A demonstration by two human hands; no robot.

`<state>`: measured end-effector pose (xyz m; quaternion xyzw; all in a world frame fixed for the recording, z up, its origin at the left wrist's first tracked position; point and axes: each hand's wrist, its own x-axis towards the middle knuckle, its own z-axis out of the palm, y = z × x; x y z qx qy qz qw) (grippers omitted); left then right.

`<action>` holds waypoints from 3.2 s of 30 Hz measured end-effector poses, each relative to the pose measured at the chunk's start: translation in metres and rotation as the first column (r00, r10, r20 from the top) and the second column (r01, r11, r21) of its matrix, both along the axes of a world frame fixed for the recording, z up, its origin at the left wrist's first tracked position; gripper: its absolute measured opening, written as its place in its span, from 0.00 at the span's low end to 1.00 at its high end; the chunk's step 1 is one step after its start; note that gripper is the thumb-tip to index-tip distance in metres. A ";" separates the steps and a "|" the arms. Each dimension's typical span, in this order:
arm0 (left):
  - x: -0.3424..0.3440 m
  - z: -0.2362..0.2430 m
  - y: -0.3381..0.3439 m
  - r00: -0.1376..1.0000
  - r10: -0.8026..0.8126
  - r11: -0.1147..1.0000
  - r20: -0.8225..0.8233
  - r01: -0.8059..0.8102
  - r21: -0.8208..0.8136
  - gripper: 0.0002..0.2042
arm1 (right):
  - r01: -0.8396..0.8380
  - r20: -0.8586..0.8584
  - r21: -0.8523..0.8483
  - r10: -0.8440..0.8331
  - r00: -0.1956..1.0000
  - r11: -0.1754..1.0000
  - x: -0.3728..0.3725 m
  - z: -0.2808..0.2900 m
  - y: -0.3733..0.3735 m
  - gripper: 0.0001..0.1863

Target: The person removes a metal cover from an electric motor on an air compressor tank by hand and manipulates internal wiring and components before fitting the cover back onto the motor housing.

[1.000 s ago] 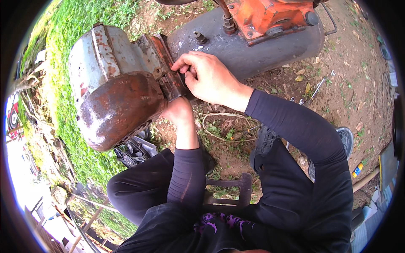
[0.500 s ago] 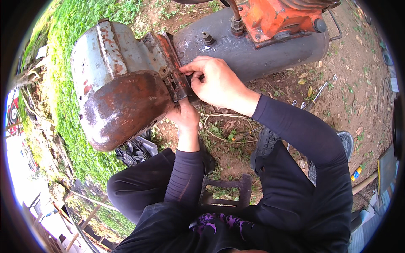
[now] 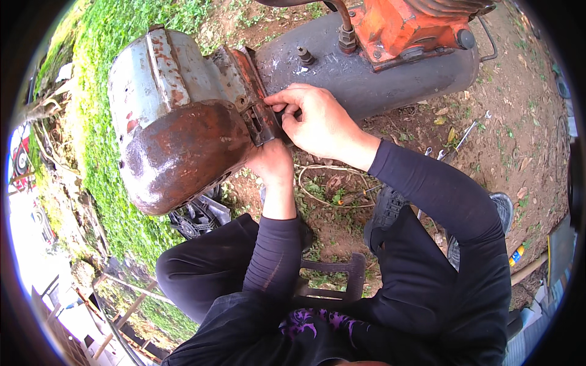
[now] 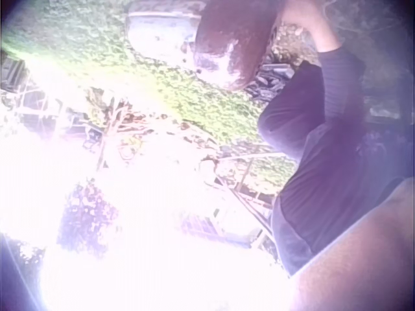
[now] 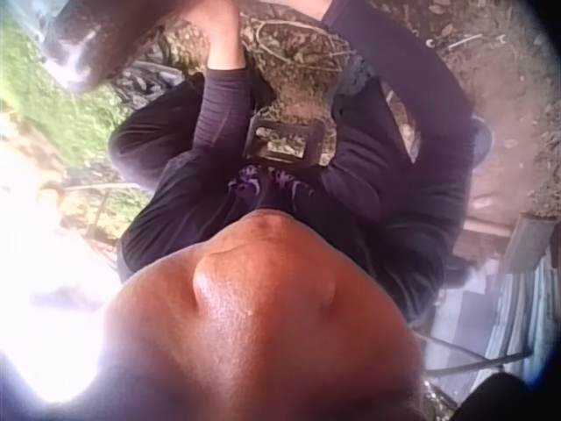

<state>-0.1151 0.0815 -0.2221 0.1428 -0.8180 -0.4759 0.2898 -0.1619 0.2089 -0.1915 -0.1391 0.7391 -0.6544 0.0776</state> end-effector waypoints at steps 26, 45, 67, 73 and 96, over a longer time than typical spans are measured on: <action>-0.001 -0.002 0.007 0.927 0.181 0.290 -0.329 0.269 0.918 0.19 | -0.037 0.077 -0.061 0.042 0.996 0.997 0.006 0.004 0.005 0.24; -0.004 -0.007 0.008 0.973 0.116 0.634 -0.199 0.082 0.769 0.16 | -0.049 0.104 -0.079 0.057 0.993 0.996 0.007 0.005 0.004 0.26; -0.003 -0.001 0.008 0.980 0.132 0.743 -0.148 0.002 0.669 0.19 | -0.058 0.027 -0.049 0.059 0.998 0.997 0.008 -0.002 0.003 0.27; 0.002 -0.007 0.006 0.991 -0.004 0.955 -0.135 0.044 0.295 0.19 | -0.061 -0.028 -0.035 0.060 0.998 0.998 0.006 -0.002 0.004 0.28; -0.003 0.005 0.015 0.993 0.004 0.904 -0.118 0.047 0.424 0.18 | -0.070 0.057 -0.092 0.076 0.995 0.993 0.011 0.000 0.003 0.29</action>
